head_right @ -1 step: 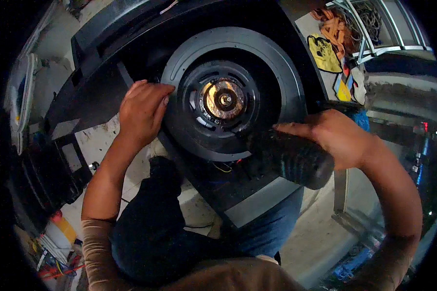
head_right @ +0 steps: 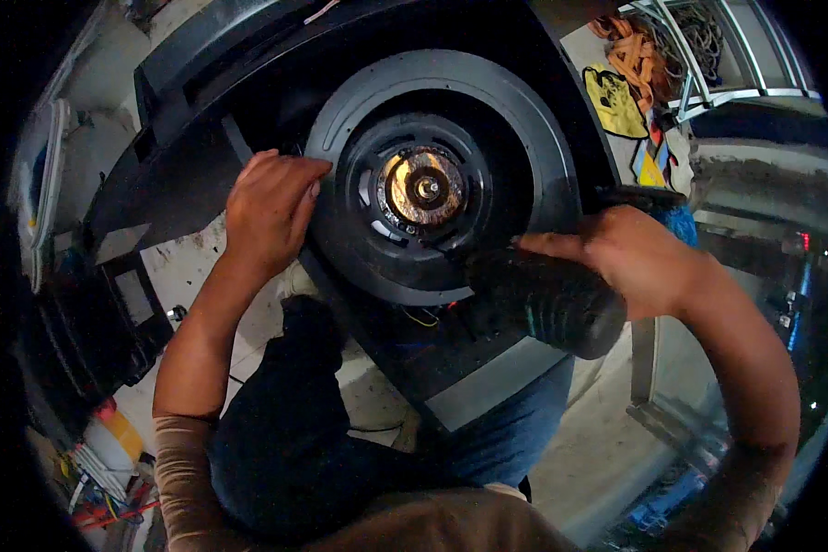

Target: The person is repairing a washing machine. They use a power drill to remove screws from the central hub, then use their hands to manipulate and remove the hub assembly.

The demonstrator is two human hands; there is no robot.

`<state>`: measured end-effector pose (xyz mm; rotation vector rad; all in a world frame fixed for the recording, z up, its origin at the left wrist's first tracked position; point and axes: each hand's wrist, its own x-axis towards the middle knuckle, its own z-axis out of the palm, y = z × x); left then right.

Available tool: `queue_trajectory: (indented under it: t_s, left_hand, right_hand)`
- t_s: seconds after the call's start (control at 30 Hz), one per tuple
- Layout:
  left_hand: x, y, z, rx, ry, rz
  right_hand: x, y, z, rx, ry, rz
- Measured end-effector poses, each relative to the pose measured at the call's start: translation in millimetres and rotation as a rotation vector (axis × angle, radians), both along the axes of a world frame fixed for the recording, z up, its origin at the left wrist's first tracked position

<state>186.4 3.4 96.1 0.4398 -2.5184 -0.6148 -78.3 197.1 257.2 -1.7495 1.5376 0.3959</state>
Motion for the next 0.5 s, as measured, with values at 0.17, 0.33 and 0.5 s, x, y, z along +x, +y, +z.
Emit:
queue_trajectory:
  t_s: [0.17, 0.33, 0.5]
  left_hand:
    - [2, 0, -3, -0.042, -0.003, 0.015]
    - [1, 0, -3, -0.05, -0.004, 0.023]
    - [2, 0, -4, -0.036, -0.004, 0.021]
  right_hand:
    - [1, -14, -20, -0.08, -0.044, 0.115]
    - [-7, -26, -31, -0.03, -0.038, 0.084]
    - [-10, -33, -41, -0.013, -0.073, 0.074]
